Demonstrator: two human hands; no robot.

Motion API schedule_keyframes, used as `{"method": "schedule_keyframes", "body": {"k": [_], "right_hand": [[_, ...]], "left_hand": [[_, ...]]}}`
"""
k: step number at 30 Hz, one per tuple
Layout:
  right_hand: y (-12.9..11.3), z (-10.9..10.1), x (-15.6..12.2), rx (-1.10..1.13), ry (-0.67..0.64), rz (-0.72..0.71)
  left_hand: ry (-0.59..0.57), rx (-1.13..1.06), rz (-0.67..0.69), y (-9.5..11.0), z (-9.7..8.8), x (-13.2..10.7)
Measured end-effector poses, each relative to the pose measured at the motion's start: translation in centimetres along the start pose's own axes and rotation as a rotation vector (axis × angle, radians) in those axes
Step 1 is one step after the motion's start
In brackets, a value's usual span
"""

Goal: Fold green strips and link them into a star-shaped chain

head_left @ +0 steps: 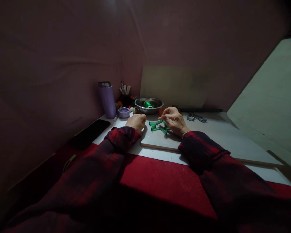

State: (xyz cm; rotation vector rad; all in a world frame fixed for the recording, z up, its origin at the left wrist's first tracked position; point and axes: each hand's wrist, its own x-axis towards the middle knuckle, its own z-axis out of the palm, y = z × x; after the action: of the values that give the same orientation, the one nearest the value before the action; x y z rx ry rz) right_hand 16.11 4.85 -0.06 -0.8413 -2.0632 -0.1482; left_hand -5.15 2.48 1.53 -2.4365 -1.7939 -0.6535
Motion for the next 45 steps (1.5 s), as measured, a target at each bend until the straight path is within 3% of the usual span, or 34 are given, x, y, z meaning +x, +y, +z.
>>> {"method": "schedule_keyframes", "body": {"k": [10, 14, 23, 30, 36, 40, 45], "right_hand": [[-0.1, -0.1, 0.0, -0.014, 0.015, -0.005], [-0.1, 0.0, 0.1, -0.027, -0.005, 0.002], [-0.1, 0.1, 0.2, -0.056, -0.012, -0.005], [-0.1, 0.1, 0.2, -0.04, 0.001, -0.005], [-0.7, 0.2, 0.4, 0.043, -0.022, -0.026], [-1.1, 0.6, 0.6, 0.077, -0.091, -0.063], [-1.1, 1.0, 0.6, 0.041, -0.163, -0.087]], "left_hand": [[-0.076, 0.091, 0.037, 0.8, 0.0, -0.8], [-0.052, 0.146, 0.102, 0.9, 0.1, -0.8], [-0.117, 0.214, 0.22, 2.2, -0.4, 1.1], [-0.09, 0.047, 0.041, 0.7, 0.2, 3.3], [-0.03, 0.041, 0.065, -1.2, 1.0, 0.9], [0.013, 0.096, 0.096, -1.0, 1.3, -1.0], [0.03, 0.088, 0.098, -0.3, 1.0, -1.6]]}}
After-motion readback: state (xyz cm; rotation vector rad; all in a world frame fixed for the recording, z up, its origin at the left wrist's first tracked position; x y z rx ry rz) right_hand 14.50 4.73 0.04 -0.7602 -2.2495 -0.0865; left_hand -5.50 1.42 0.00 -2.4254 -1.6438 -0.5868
